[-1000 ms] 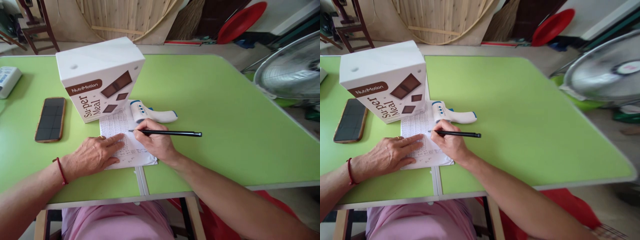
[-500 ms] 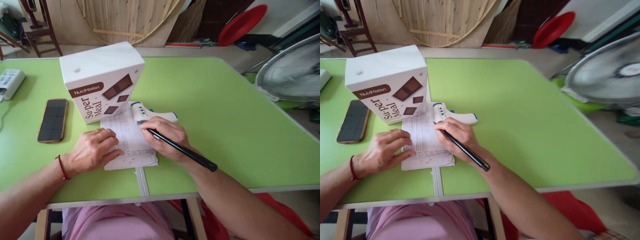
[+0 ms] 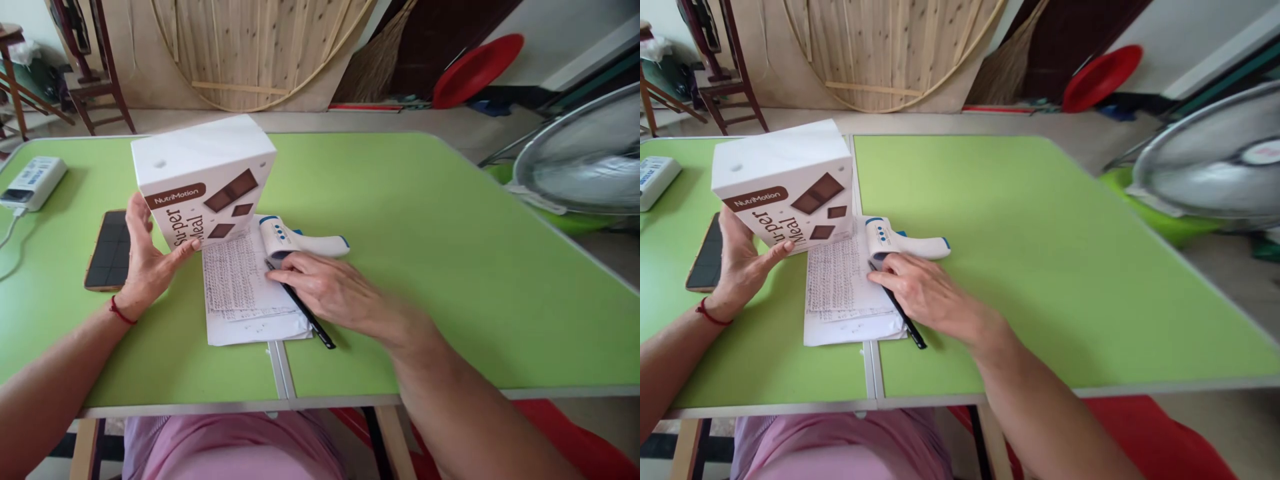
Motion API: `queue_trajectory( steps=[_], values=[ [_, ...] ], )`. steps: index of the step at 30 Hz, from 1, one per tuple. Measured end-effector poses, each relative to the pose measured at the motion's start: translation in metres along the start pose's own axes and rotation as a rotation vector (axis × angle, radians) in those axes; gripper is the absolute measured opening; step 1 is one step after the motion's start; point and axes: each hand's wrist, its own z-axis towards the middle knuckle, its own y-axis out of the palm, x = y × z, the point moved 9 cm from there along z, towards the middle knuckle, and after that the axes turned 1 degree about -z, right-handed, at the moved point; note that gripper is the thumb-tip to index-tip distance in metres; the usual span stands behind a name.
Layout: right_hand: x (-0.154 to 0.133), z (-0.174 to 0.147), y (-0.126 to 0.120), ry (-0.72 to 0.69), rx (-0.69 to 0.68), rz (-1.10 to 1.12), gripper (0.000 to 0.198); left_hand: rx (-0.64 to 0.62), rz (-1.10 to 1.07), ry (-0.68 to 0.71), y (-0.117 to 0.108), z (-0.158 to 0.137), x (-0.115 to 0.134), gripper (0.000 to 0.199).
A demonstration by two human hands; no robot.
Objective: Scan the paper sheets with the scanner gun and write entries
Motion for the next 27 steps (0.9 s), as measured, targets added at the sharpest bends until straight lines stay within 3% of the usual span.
queue_trajectory(
  steps=[4,8,12,16,20,24,27],
  values=[
    [0.001,0.001,-0.003,0.01,0.032,0.068,0.04,0.014,-0.065,-0.011,0.001,0.005,-0.01,0.084],
    [0.006,0.001,-0.016,0.026,0.211,0.102,0.03,0.013,-0.095,-0.106,0.001,0.005,-0.028,0.077],
    [0.035,-0.005,-0.022,0.222,0.374,-0.014,0.031,-0.006,-0.107,-0.222,0.002,0.003,-0.042,0.068],
    [0.064,-0.007,0.002,0.382,0.242,-0.07,0.052,0.058,-0.123,-0.29,-0.006,0.0,-0.039,0.066],
    [0.074,-0.008,0.018,0.41,0.185,-0.02,0.049,0.069,-0.211,-0.359,-0.01,-0.008,-0.037,0.059],
    [0.083,-0.018,0.008,0.533,0.341,0.106,0.044,-0.014,-0.338,-0.498,-0.001,-0.022,-0.047,0.057],
    [0.087,-0.03,-0.008,0.691,0.531,0.407,0.039,-0.074,-0.293,-0.535,0.003,-0.024,-0.048,0.062]
  ],
)
